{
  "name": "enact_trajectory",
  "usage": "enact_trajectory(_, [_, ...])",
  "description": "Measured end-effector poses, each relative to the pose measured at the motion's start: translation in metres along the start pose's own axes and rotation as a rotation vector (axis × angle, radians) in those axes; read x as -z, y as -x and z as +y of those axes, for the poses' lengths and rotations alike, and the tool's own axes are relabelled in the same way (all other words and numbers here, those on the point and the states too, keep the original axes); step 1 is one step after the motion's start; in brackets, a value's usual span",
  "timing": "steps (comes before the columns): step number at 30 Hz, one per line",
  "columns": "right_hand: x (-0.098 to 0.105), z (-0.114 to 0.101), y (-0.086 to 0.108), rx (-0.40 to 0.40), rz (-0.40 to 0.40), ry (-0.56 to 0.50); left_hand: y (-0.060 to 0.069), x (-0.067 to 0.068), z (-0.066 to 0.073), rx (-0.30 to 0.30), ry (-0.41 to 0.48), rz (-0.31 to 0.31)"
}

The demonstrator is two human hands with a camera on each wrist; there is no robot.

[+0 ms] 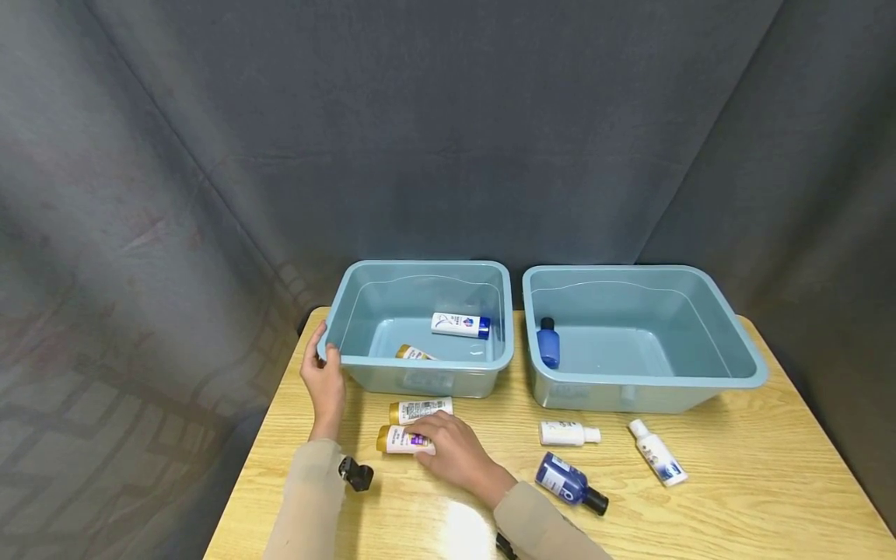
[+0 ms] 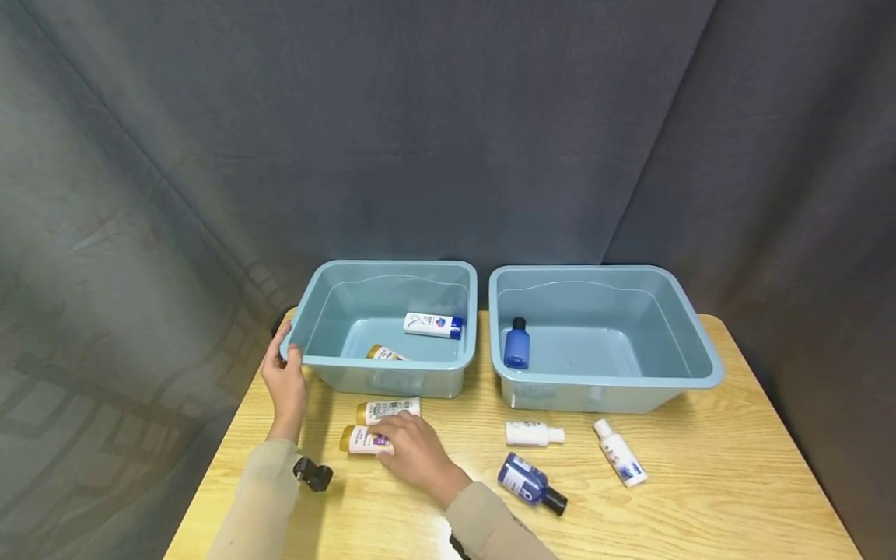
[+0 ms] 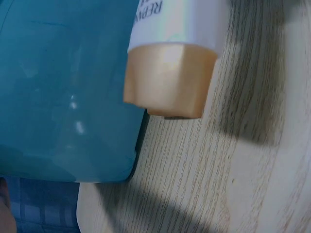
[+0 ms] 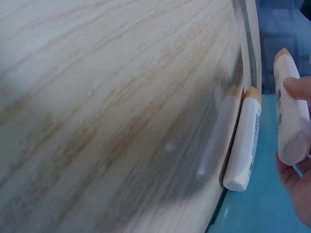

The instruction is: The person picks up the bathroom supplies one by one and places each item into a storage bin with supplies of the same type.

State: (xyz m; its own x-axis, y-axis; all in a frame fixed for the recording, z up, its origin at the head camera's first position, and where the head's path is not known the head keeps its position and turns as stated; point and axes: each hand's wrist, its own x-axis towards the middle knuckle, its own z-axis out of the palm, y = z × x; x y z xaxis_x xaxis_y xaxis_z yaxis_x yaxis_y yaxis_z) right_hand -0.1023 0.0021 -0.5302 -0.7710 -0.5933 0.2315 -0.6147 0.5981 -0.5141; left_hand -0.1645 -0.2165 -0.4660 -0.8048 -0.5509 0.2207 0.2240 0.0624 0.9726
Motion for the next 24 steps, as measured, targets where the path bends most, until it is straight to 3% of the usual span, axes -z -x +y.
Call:
enact_trajectory(12, [0.005,0.0,0.004,0.046,0.054,-0.012,0.0,0.0,0.001,-0.004,0.003,-0.008])
enact_trajectory(24, [0.017,-0.004,0.004,0.068,0.113,-0.093,0.001,0.001,0.001,0.006,0.008,-0.008])
